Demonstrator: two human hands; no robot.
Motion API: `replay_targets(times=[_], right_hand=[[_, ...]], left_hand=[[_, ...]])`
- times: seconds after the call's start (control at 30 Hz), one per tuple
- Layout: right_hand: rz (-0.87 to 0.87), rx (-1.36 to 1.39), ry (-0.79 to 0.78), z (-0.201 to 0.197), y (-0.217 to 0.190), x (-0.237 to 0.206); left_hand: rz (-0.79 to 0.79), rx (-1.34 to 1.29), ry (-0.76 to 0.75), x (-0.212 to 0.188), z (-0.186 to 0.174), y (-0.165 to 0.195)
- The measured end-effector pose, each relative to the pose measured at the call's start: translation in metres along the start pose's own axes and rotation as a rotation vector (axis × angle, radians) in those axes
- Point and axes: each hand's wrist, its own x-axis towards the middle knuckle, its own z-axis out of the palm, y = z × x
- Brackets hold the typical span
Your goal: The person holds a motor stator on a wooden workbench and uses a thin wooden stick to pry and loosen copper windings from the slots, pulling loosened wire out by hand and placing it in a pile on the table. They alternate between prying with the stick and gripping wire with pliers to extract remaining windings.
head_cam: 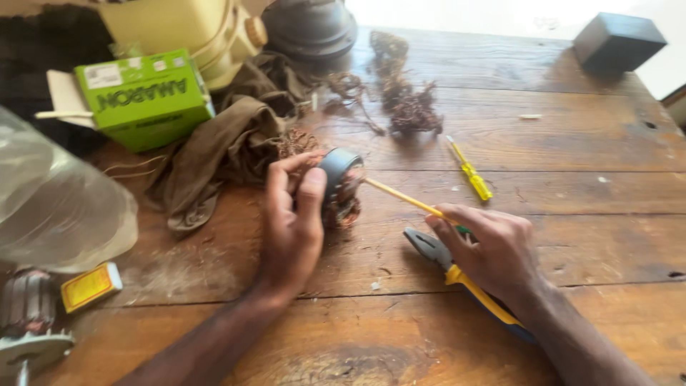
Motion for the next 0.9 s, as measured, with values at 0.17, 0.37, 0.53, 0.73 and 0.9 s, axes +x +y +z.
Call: replay_targets(times=[0.17,0.37,0.53,0.73,0.9], right_hand=[[0.021,-0.039,-0.08,0.002,0.014,-0.002],[-0.054,-0.171,-0.106,-0.008,0.062,-0.004],[0.12,-0.219,-0.147,-0.02,0.074,-0.009],[0.031,-0.252,0.082,-0.034,0.036,-0.005],[-0.231,-0.093,-0.075,-0.015,-0.014,0.007]], left_hand=[[0.05,0.031,-0.068,0.014,-0.017,-0.006],[0.089,0.071,-0.172,0.014,-0.021,-0.001],[0.164,0.028,-0.186,0.011,-0.022,-0.006],[0.191,0.136,-0.194,0.013,-0.02,-0.009],[0.219,0.173,-0.185,0.011,-0.021,-0.006]])
